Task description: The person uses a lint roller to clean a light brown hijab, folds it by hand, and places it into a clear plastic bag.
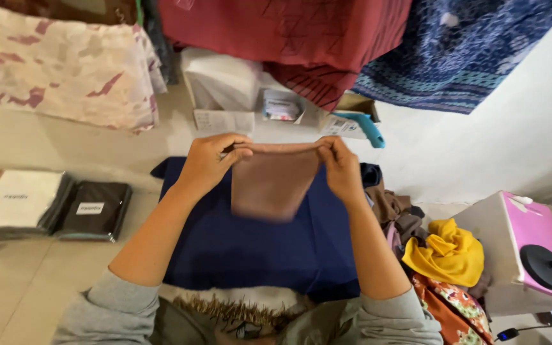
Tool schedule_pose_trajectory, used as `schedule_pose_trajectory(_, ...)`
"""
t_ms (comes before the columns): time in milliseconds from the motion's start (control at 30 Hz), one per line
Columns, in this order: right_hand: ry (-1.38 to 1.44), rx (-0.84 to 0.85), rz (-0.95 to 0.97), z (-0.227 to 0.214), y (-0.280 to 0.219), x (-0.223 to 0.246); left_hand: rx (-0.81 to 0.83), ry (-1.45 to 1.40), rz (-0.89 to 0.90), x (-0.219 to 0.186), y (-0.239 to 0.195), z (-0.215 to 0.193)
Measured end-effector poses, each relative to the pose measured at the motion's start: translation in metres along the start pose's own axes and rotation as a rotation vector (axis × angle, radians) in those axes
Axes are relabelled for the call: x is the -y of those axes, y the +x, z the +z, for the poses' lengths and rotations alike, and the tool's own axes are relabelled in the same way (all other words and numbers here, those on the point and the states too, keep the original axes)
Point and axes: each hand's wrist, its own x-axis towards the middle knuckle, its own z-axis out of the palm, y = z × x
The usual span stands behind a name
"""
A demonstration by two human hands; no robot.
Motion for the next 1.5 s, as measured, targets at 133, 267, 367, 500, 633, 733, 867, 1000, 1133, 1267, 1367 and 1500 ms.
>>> schedule_pose_trajectory(133, -0.081, -0.031, -0.055, 0.003, -0.021, 0.016, -0.113, 0.149, 0.215, -0.005, -0.031, 0.002)
schedule_pose_trajectory(267, -0.191, 0.009, -0.104, 0.022, -0.117, -0.021, -0.098, 0.33, 0.321, 0.0, -0.113, 0.031)
schedule_pose_trajectory(367, -0.244, 0.046, -0.122, 0.038, -0.198, -0.044, -0.064, 0.416, 0.34, 0.034, -0.201, 0.076)
schedule_pose_trajectory(500, -0.089, 0.155, -0.047, 0.042, -0.258, -0.046, 0.057, 0.146, 0.078, 0.018, -0.253, 0.077)
schedule_pose_trajectory(633, -0.018, 0.144, 0.167, 0.039, -0.249, -0.021, -0.071, 0.089, -0.185, 0.001, -0.248, 0.082)
schedule_pose_trajectory(733, 0.017, -0.002, 0.094, 0.051, -0.228, -0.041, -0.155, -0.032, -0.179, -0.007, -0.212, 0.081)
schedule_pose_trajectory(867, -0.009, -0.081, 0.271, 0.076, -0.172, -0.055, -0.171, -0.082, -0.29, 0.027, -0.174, 0.115)
schedule_pose_trajectory(1000, -0.168, -0.117, 0.39, 0.113, -0.123, -0.084, -0.158, 0.212, -0.576, 0.063, -0.133, 0.145)
schedule_pose_trajectory(1133, -0.444, -0.051, 0.494, 0.143, -0.101, -0.113, 0.076, 0.356, -0.815, 0.123, -0.12, 0.176)
schedule_pose_trajectory(1267, -0.766, 0.007, 0.409, 0.168, -0.114, -0.147, -0.036, 0.544, -0.688, 0.14, -0.133, 0.197)
schedule_pose_trajectory(1367, -0.966, 0.02, 0.326, 0.17, -0.112, -0.142, -0.171, 0.779, -0.555, 0.13, -0.131, 0.195)
schedule_pose_trajectory(1500, -0.987, -0.045, 0.22, 0.168, -0.11, -0.151, -0.186, 0.749, -0.532, 0.133, -0.129, 0.191)
